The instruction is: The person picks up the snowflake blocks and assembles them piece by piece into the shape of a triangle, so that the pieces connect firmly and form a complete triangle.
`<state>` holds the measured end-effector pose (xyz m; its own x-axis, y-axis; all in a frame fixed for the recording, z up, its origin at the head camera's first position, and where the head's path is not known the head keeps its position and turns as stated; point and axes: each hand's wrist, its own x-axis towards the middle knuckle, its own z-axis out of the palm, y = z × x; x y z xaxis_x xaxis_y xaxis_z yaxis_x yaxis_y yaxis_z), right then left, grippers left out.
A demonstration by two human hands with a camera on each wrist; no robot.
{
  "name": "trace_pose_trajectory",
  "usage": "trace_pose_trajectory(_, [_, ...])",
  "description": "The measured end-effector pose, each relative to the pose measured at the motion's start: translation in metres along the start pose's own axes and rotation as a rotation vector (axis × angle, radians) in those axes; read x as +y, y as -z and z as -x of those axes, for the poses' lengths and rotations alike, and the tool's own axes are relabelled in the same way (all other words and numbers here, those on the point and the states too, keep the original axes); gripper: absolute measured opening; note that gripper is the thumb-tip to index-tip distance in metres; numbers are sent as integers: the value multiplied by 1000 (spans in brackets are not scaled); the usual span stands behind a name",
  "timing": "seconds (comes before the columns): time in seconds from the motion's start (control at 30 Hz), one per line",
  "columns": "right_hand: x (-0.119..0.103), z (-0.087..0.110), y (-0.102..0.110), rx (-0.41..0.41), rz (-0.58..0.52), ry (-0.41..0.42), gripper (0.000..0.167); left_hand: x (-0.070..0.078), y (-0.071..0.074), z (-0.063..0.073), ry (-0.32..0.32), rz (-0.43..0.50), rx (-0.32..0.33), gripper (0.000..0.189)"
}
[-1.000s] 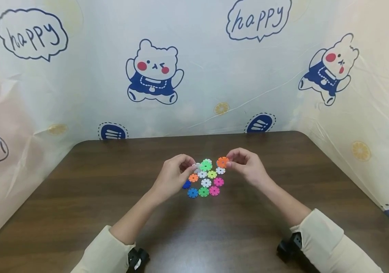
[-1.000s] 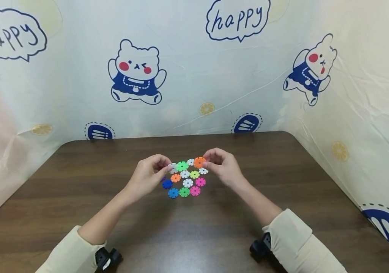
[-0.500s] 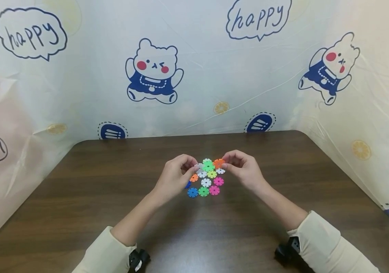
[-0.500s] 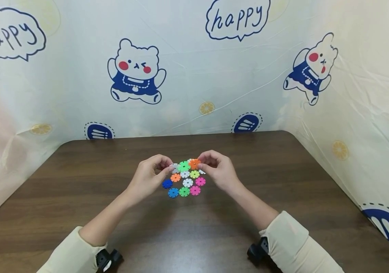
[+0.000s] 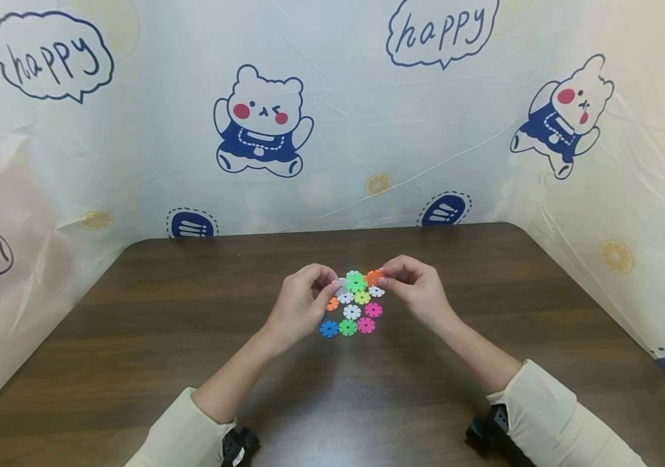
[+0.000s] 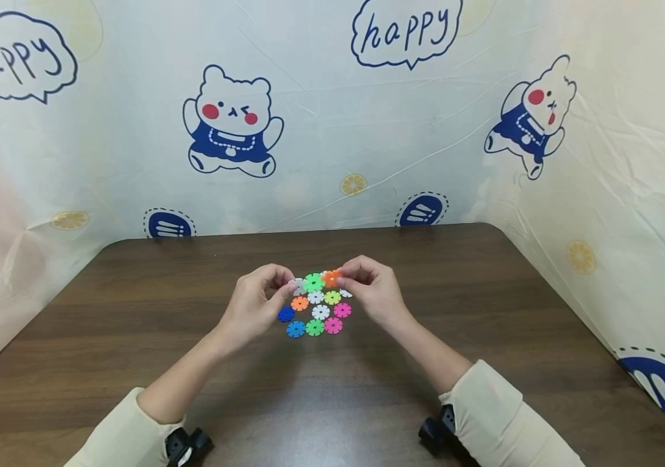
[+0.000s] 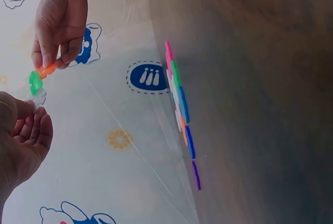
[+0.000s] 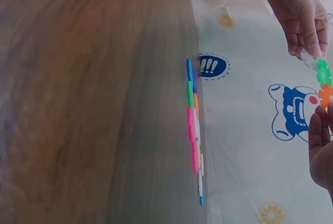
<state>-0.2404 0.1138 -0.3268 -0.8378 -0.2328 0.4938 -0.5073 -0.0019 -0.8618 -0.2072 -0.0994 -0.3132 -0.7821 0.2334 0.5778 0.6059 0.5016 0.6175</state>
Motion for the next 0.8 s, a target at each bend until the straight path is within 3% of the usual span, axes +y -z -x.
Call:
trace_pose_trajectory(0.33, [0,0,-3,22,8,-28,12,-4,-4,1,-26,-31,27,14])
trace_pose_trajectory(0.63, [-2,0,-10,52,35,28,12,-4,-5,1,-40,-76,100,13])
trace_pose_trajectory(0.8, [-3,0,-12,65,35,28,11,-3,-6,0,-46,-68,89,14])
